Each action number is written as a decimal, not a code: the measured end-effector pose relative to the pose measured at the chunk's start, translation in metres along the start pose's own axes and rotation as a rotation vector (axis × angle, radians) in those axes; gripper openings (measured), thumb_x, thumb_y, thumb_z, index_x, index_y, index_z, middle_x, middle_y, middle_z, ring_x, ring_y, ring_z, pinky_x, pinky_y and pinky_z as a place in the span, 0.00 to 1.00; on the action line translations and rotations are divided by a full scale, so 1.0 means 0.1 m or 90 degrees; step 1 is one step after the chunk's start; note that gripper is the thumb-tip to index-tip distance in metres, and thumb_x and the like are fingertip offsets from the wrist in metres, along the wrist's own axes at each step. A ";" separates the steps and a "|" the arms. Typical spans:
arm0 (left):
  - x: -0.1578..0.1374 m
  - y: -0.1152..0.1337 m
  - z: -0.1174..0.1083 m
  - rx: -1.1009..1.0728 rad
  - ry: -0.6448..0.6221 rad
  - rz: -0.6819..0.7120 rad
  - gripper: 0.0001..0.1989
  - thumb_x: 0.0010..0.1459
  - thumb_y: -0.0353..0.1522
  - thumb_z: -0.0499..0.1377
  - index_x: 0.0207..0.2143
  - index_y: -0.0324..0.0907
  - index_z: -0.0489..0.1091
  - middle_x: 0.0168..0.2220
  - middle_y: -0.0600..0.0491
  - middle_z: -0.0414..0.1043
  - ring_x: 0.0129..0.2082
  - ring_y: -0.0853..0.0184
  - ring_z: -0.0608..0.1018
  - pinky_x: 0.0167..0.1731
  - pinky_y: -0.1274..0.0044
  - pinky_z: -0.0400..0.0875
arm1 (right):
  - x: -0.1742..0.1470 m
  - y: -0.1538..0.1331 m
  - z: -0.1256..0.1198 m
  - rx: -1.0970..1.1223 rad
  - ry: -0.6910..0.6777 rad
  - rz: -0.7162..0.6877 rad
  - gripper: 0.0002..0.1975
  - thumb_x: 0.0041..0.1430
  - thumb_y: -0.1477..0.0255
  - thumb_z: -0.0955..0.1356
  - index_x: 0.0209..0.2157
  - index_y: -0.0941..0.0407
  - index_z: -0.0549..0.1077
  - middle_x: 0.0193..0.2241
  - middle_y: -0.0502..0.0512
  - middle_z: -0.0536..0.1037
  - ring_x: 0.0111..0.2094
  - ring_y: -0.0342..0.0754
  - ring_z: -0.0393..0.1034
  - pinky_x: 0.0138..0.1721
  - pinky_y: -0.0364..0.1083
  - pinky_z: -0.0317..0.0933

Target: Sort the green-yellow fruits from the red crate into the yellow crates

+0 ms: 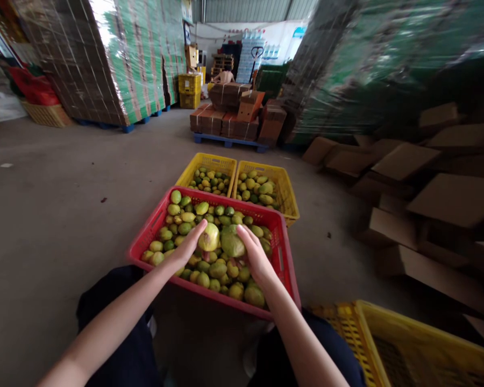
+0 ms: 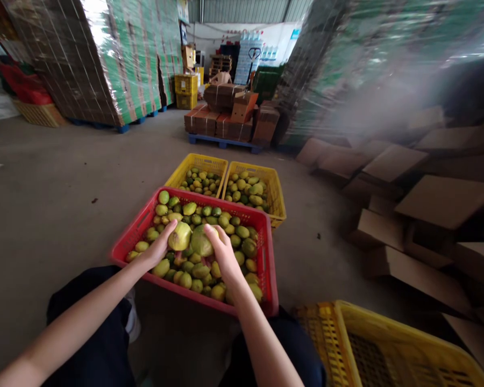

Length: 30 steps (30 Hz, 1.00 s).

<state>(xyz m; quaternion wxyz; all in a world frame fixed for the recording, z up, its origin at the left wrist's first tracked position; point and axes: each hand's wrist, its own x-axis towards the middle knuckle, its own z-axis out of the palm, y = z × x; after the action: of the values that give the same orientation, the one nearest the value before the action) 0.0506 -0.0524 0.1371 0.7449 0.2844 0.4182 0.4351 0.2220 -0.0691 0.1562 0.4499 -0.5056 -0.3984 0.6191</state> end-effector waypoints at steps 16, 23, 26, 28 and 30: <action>0.16 -0.12 -0.02 0.046 -0.034 -0.073 0.27 0.54 0.56 0.57 0.29 0.39 0.68 0.21 0.54 0.69 0.16 0.74 0.66 0.16 0.81 0.57 | 0.13 0.08 -0.01 0.120 -0.017 0.169 0.21 0.56 0.51 0.66 0.27 0.56 0.70 0.16 0.51 0.73 0.15 0.43 0.66 0.12 0.41 0.55; 0.14 -0.02 -0.03 0.097 0.019 0.306 0.26 0.43 0.36 0.73 0.45 0.45 0.68 0.41 0.53 0.73 0.41 0.66 0.77 0.42 0.77 0.71 | 0.12 0.07 -0.08 -0.146 0.193 -0.233 0.28 0.41 0.56 0.77 0.40 0.52 0.67 0.34 0.51 0.78 0.34 0.51 0.74 0.32 0.48 0.70; 0.11 0.07 -0.06 0.189 0.014 0.409 0.29 0.39 0.33 0.74 0.45 0.45 0.69 0.45 0.51 0.71 0.43 0.65 0.76 0.45 0.77 0.70 | 0.12 0.11 -0.10 -0.323 0.246 -0.412 0.32 0.41 0.59 0.78 0.46 0.51 0.66 0.42 0.55 0.78 0.43 0.55 0.74 0.42 0.54 0.70; 0.10 0.10 -0.10 0.261 0.022 0.464 0.29 0.39 0.33 0.74 0.45 0.45 0.70 0.47 0.50 0.71 0.46 0.63 0.75 0.46 0.76 0.70 | 0.12 0.16 -0.11 -0.391 0.263 -0.494 0.31 0.45 0.60 0.77 0.49 0.51 0.66 0.45 0.57 0.76 0.46 0.56 0.72 0.46 0.57 0.69; 0.11 0.10 -0.14 0.341 0.032 0.525 0.28 0.40 0.33 0.74 0.45 0.46 0.71 0.49 0.48 0.71 0.49 0.61 0.73 0.47 0.75 0.69 | 0.13 0.20 -0.10 -0.425 0.260 -0.565 0.29 0.49 0.62 0.76 0.51 0.51 0.66 0.47 0.58 0.75 0.49 0.56 0.71 0.48 0.57 0.68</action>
<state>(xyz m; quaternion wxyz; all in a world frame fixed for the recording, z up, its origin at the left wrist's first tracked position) 0.0368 -0.0373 0.1340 0.4011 0.5973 0.3857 0.5776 0.2280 -0.0618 0.1319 0.5501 -0.5138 -0.6502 0.1029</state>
